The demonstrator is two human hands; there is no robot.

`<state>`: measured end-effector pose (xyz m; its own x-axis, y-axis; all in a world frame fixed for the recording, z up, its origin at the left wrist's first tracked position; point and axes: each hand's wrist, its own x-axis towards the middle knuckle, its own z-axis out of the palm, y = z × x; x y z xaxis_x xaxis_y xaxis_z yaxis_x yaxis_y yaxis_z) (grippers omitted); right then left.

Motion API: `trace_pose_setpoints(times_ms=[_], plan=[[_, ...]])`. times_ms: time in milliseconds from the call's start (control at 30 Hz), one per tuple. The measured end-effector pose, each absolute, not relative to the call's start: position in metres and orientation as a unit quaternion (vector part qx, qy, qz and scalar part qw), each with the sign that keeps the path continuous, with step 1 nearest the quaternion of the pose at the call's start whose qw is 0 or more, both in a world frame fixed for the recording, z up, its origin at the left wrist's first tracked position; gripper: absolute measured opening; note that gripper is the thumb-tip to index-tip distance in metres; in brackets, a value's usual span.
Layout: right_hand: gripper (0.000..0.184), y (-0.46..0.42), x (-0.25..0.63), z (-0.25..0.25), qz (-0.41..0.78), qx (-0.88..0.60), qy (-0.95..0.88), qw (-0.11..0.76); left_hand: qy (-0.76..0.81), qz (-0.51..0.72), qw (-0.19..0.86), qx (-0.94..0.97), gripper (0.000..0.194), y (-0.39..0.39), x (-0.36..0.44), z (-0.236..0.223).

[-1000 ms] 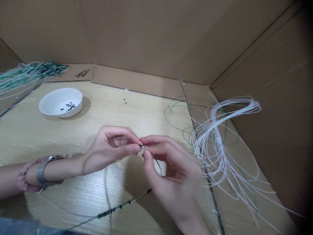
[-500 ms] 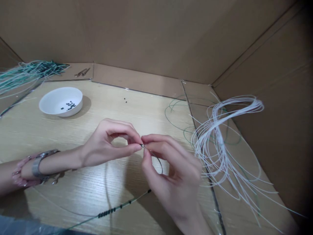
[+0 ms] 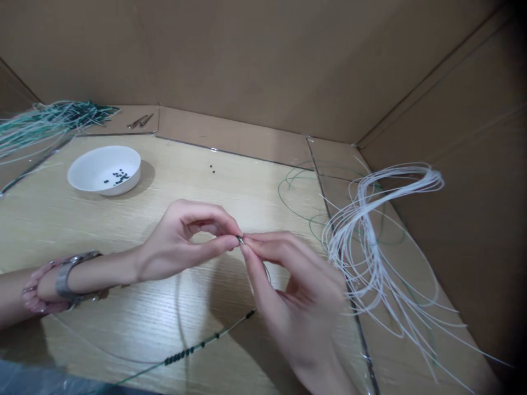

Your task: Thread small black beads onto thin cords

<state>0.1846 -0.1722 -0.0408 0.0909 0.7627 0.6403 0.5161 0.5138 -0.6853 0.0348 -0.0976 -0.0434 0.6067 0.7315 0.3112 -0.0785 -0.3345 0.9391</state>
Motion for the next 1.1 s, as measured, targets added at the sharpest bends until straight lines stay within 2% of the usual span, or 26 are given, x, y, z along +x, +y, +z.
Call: trace_pose_setpoints(times_ms=[433,667,900,1100], plan=[[0.012,-0.175,0.184,-0.039,0.13,-0.473,-0.679,0.546,0.163,0.393,0.402,0.811,0.012,-0.095,0.03,-0.043],[0.01,-0.175,0.186,-0.04,0.076,-0.49,-0.704,0.508,0.133,0.363,0.293,0.875,0.008,-0.091,0.027,-0.034],[0.014,-0.173,0.189,-0.042,0.114,-0.498,-0.674,0.534,0.188,0.362,0.361,0.839,0.002,-0.09,0.028,-0.036],[0.017,-0.173,0.187,-0.041,0.12,-0.509,-0.654,0.547,0.203,0.343,0.403,0.824,0.003,-0.092,0.028,-0.038]])
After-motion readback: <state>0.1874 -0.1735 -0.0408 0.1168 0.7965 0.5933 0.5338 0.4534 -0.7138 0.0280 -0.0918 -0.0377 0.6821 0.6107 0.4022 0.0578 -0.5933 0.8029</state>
